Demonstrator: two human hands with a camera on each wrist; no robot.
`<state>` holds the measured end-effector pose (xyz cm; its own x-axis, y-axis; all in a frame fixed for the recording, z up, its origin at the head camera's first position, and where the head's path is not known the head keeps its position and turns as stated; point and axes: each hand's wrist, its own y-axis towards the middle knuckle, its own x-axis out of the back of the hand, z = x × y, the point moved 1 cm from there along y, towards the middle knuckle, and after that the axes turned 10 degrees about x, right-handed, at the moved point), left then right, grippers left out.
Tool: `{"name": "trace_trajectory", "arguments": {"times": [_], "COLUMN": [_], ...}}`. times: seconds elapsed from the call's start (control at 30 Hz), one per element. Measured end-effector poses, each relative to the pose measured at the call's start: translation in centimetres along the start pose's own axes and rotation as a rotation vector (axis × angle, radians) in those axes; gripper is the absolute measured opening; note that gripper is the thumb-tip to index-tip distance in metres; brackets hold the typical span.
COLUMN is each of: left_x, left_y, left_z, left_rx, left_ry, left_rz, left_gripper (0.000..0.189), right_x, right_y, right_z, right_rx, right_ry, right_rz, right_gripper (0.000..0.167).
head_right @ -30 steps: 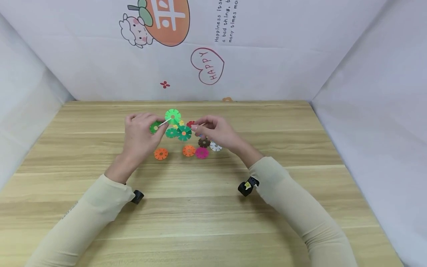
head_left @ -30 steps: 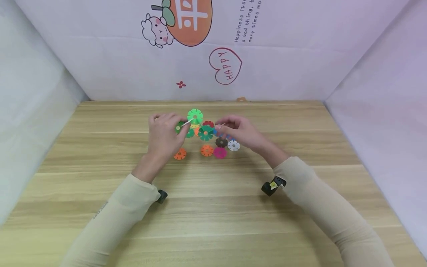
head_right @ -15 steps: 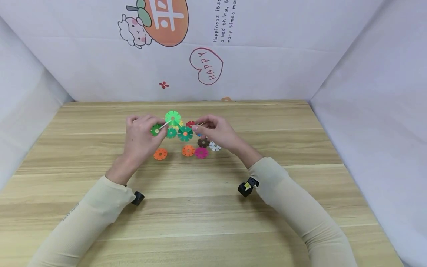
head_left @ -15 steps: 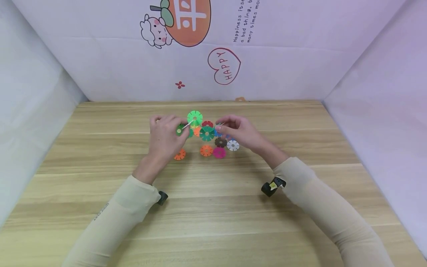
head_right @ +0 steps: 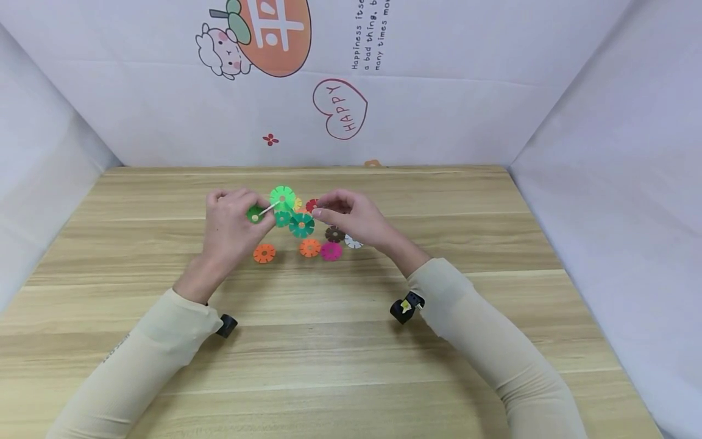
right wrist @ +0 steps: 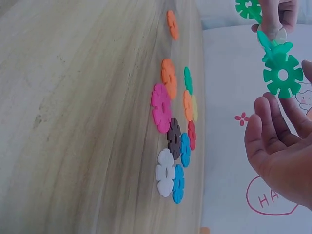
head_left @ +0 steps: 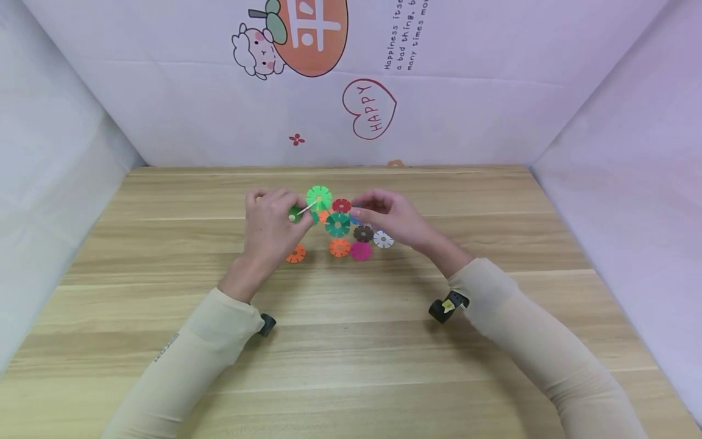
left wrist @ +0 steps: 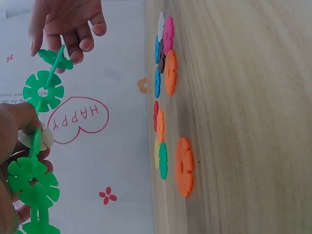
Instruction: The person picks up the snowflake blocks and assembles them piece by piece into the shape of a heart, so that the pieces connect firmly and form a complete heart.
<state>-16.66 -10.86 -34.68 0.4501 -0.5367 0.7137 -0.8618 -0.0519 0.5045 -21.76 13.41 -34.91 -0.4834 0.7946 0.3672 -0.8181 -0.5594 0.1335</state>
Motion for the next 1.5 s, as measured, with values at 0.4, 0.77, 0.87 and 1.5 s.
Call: {"name": "trace_trajectory", "arguments": {"times": [0.4, 0.77, 0.87, 1.5], "left_x": [-0.5, -0.5, 0.0, 0.7], "left_y": [-0.3, -0.7, -0.7, -0.6], "left_z": [-0.2, -1.0, -0.7, 0.6], "left_rx": [-0.029, -0.046, 0.003, 0.393], "left_ry": [-0.013, -0.057, -0.129, -0.566], "left_rz": [0.041, 0.238, 0.333, 0.589], "left_gripper": [0.005, 0.020, 0.033, 0.018], "right_x": [0.1, -0.6, -0.2, 0.0], "right_y": [0.6, 1.9, 2.1, 2.4], "right_z": [0.8, 2.3, 2.3, 3.9], "right_rx": [0.029, 0.103, 0.092, 0.182], "right_ry": [-0.088, -0.138, -0.147, -0.309], "right_rz": [-0.018, 0.006, -0.008, -0.053], "right_gripper": [0.034, 0.020, 0.018, 0.020]}}
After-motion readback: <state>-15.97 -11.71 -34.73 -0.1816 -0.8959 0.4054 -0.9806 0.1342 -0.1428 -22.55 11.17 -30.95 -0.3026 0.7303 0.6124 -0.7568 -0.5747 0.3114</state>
